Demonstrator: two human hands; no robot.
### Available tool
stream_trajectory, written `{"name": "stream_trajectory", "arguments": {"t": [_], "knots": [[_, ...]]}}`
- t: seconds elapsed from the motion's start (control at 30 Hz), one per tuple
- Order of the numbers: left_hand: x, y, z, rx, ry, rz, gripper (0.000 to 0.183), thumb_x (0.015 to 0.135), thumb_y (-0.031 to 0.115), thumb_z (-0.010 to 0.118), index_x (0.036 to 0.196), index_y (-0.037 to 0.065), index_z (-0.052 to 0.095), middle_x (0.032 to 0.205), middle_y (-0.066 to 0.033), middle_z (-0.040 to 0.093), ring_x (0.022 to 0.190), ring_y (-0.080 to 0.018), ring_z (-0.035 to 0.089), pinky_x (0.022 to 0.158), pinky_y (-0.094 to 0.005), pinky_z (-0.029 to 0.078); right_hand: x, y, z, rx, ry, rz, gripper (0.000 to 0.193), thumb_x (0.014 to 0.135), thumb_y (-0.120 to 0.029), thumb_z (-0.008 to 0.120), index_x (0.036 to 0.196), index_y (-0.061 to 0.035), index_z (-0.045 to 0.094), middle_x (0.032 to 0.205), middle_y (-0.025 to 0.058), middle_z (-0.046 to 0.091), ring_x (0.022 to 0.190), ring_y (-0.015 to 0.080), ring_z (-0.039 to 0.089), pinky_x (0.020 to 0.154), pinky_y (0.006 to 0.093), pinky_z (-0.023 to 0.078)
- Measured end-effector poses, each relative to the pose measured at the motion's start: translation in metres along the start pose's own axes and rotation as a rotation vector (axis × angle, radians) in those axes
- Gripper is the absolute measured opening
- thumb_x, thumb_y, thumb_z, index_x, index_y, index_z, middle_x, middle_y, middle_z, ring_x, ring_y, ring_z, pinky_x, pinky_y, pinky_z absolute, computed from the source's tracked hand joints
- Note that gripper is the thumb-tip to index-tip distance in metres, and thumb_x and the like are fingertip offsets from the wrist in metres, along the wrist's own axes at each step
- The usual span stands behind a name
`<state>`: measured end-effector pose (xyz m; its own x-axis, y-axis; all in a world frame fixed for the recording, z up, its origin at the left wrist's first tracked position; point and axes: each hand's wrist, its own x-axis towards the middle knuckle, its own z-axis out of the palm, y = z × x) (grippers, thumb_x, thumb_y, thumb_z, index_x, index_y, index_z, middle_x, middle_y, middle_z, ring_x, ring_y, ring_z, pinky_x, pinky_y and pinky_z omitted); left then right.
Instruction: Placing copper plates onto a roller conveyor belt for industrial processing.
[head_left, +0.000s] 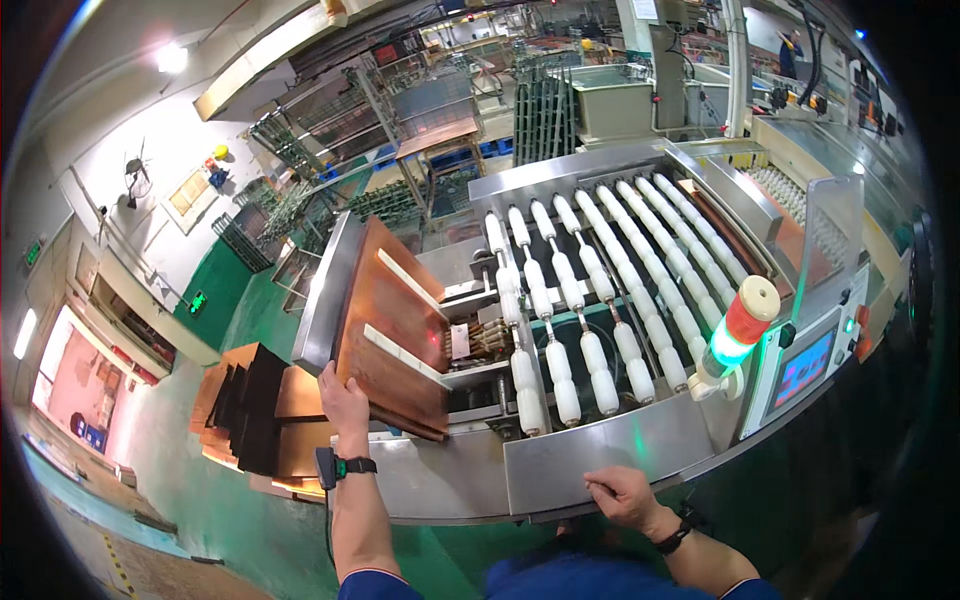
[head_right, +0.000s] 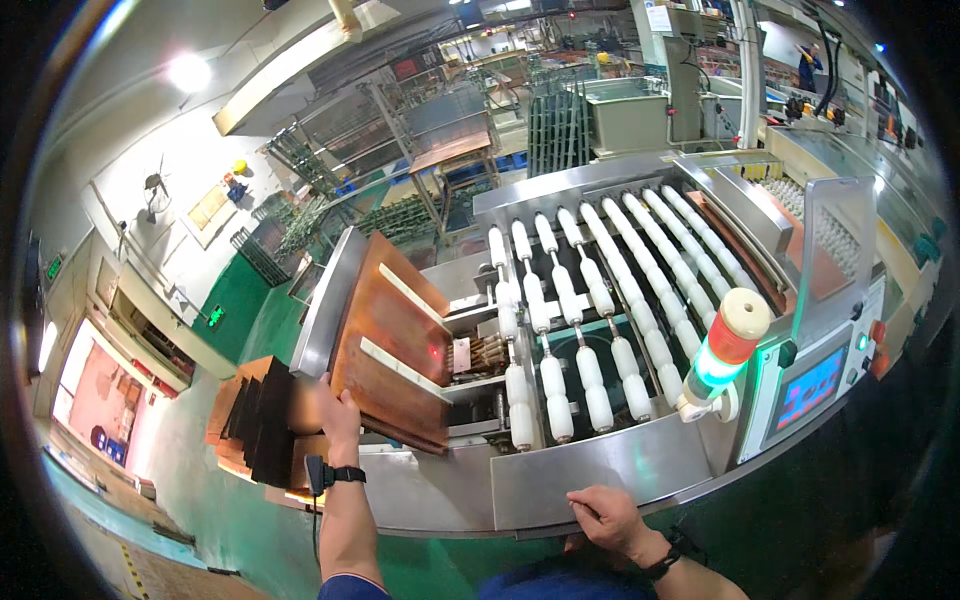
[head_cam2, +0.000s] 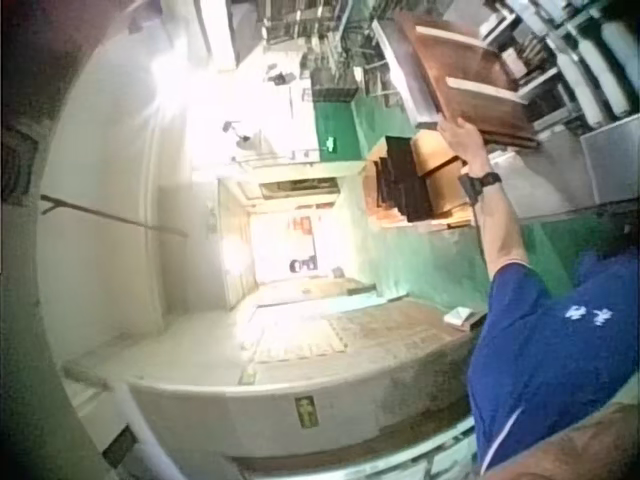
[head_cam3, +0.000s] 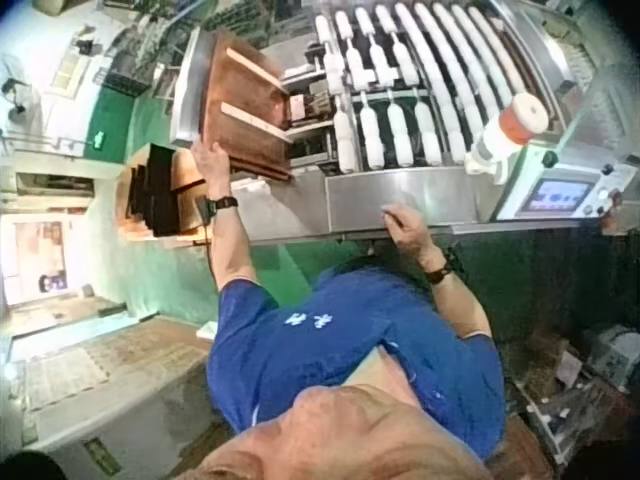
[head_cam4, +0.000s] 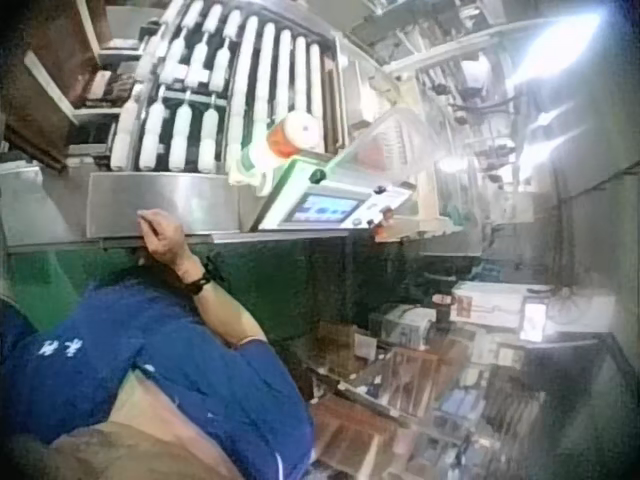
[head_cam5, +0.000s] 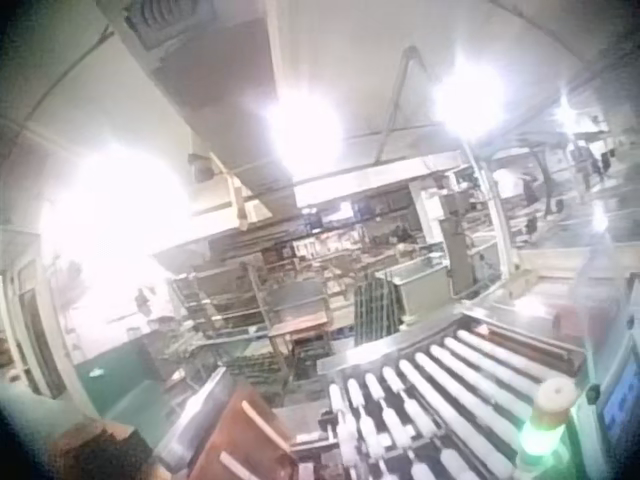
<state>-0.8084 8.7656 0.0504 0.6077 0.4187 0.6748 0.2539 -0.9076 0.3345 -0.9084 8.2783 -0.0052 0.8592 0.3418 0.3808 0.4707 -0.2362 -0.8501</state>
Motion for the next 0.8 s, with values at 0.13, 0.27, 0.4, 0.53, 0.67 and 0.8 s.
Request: {"name": "stream_trajectory", "arguments": {"t": [0.13, 0.27, 0.4, 0.53, 0.67, 0.8], "knots": [[0.0, 0.006, 0.002, 0.008, -0.012, -0.067, 0.053, 0.084, 0.012, 0.071, 0.132, -0.001, 0.051, 0.121, -0.0231, 0.058, 0.115, -0.0425, 0.056, 0.098, -0.0477, 0.048, 0.0, -0.001, 0.002, -0.078, 0.056, -0.101, 0.014, 0.083, -0.001, 0.069, 0.097, -0.0016, 0.07, 0.083, 0.0158, 0.07, 0.073, 0.0332, 0.068, 0.066, 0.0393, 0.054], [-0.011, -0.001, 0.006, -0.08, 0.053, 0.008, 0.065, 0.081, 0.016, 0.075, 0.137, -0.004, 0.048, 0.126, -0.0256, 0.054, 0.12, -0.0451, 0.05, 0.105, -0.0509, 0.042, 0.0, 0.0, 0.005, -0.132, 0.02, -0.116, 0.013, 0.082, 0.0, 0.068, 0.095, -0.0009, 0.07, 0.083, 0.016, 0.069, 0.074, 0.0333, 0.067, 0.067, 0.0394, 0.054], [-0.011, -0.012, 0.001, -0.102, 0.059, 0.038, 0.067, 0.081, 0.014, 0.074, 0.139, -0.003, 0.046, 0.129, -0.0254, 0.053, 0.12, -0.0444, 0.051, 0.105, -0.0508, 0.042, 0.002, -0.007, 0.009, -0.093, 0.014, -0.026, 0.012, 0.083, -0.002, 0.068, 0.094, 0.0003, 0.071, 0.083, 0.0159, 0.069, 0.074, 0.0329, 0.068, 0.067, 0.0387, 0.054], [-0.008, -0.001, -0.007, -0.025, 0.033, 0.001, 0.064, 0.081, 0.012, 0.074, 0.137, -0.002, 0.048, 0.127, -0.0254, 0.054, 0.118, -0.0441, 0.051, 0.104, -0.0504, 0.043, 0.003, -0.003, 0.01, -0.126, 0.002, -0.014, 0.012, 0.083, -0.004, 0.068, 0.094, 0.0007, 0.071, 0.085, 0.0164, 0.07, 0.075, 0.0325, 0.068, 0.067, 0.0379, 0.054], [0.001, -0.009, 0.006, 0.036, 0.066, -0.102, 0.047, 0.083, 0.01, 0.073, 0.125, -0.002, 0.055, 0.121, -0.0247, 0.058, 0.117, -0.0429, 0.053, 0.098, -0.0492, 0.046, 0.003, -0.004, 0.009, -0.134, -0.028, 0.022, 0.014, 0.083, -0.005, 0.069, 0.096, 0.0005, 0.072, 0.088, 0.0171, 0.071, 0.077, 0.032, 0.069, 0.069, 0.0369, 0.055], [0.018, -0.015, 0.007, 0.028, 0.117, -0.143, 0.033, 0.082, 0.01, 0.073, 0.111, -0.001, 0.06, 0.1, -0.0223, 0.065, 0.107, -0.0413, 0.057, 0.089, -0.0495, 0.05, 0.003, 0.0, 0.006, -0.089, -0.046, 0.07, 0.015, 0.083, -0.006, 0.069, 0.096, 0.0003, 0.072, 0.088, 0.0172, 0.072, 0.079, 0.0314, 0.07, 0.071, 0.0362, 0.056]]}}
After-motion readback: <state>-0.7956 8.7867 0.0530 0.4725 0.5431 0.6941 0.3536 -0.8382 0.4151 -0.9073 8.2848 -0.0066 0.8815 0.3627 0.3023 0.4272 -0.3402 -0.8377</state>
